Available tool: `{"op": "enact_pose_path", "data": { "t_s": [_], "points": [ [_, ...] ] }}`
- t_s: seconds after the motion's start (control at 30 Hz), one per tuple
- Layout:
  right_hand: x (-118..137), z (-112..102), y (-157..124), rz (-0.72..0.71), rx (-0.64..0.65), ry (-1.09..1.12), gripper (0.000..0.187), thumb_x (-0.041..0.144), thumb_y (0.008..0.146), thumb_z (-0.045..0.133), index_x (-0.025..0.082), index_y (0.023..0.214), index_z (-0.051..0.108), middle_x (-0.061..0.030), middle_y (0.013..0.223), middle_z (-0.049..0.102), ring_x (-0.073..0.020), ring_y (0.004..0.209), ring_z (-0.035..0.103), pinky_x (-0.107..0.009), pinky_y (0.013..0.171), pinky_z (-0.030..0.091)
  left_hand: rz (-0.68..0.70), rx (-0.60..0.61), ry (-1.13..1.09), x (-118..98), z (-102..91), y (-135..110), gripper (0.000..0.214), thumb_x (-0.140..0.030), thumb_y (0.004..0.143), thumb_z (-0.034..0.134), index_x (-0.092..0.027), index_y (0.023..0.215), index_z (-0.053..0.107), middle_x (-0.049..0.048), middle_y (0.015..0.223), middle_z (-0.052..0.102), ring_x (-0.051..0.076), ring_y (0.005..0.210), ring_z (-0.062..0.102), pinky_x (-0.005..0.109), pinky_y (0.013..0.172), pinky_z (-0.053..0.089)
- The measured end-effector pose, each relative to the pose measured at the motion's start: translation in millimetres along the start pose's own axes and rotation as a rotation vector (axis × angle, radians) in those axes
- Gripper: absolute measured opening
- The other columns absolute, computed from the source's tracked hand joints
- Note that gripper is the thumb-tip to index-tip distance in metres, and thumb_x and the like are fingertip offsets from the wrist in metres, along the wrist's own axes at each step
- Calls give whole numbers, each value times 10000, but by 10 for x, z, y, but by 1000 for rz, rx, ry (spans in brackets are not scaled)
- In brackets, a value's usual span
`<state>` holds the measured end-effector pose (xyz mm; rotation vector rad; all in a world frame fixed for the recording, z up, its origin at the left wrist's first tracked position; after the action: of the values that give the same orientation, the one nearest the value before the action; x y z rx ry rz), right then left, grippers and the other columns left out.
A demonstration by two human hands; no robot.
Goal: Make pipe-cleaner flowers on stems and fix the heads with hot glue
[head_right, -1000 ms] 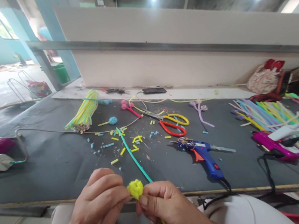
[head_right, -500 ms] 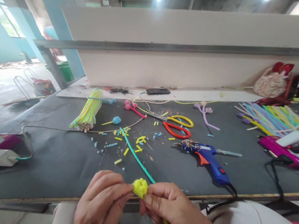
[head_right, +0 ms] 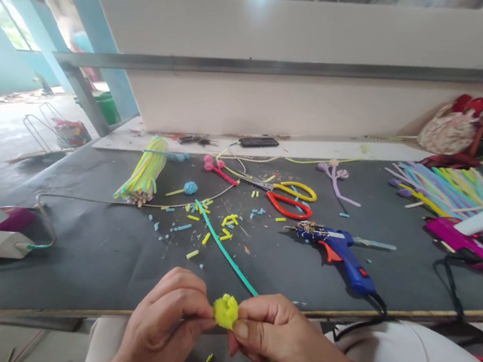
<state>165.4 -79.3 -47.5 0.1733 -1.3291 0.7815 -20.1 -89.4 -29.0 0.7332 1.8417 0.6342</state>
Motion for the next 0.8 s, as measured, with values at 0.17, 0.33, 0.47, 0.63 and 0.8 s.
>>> {"op": "enact_pose_path", "data": {
  "t_s": [0.17, 0.33, 0.47, 0.63, 0.8],
  "points": [
    [66, -27, -23, -68, 58, -252, 403, 505, 805, 592, 143, 652, 683, 55, 479, 355, -67, 471, 299, -220, 449, 205, -36, 116, -88, 15, -55, -29, 122, -38, 800, 573, -133, 724, 590, 25, 692, 585, 111, 695, 541, 204, 657, 445],
    [168, 20, -18, -389, -138, -664, 346, 411, 889, 496, 172, 689, 650, 27, 564, 468, -101, 534, 434, -220, 502, 325, -346, -164, -387, 136, 129, -231, 246, -269, 797, 653, -241, 1035, 595, 10, 846, 575, 116, 730, 524, 200, 645, 448],
    [116, 45, -18, -555, -347, -975, 239, 282, 909, 469, 189, 745, 614, -3, 664, 590, -135, 634, 567, -222, 599, 425, -390, -33, -620, 162, 387, -291, 280, -366, 797, 636, -254, 1054, 642, 47, 922, 584, 153, 783, 553, 259, 706, 466],
    [4, 45, -39, -685, -335, -1101, 118, 183, 861, 493, 213, 845, 605, -4, 734, 649, -144, 676, 625, -213, 643, 480, -472, -57, -639, 87, 482, -240, 227, -301, 764, 684, -277, 989, 696, 25, 898, 563, 136, 774, 522, 233, 691, 433],
    [35, 88, -93, -656, -314, -1076, 104, 242, 877, 514, 220, 890, 615, -8, 775, 672, -148, 706, 638, -212, 662, 481, -557, -54, -731, 53, 438, -240, 206, -345, 752, 690, -269, 942, 720, 25, 879, 549, 137, 763, 508, 251, 698, 429]
  ]
}}
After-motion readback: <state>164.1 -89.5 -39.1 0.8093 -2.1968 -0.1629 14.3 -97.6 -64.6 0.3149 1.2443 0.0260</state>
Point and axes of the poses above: each hand's wrist, its own y-axis towards the middle knuckle, its own z-axis out of the palm, x = y × z, the point moved 1 cm from there along y, towards the middle knuckle
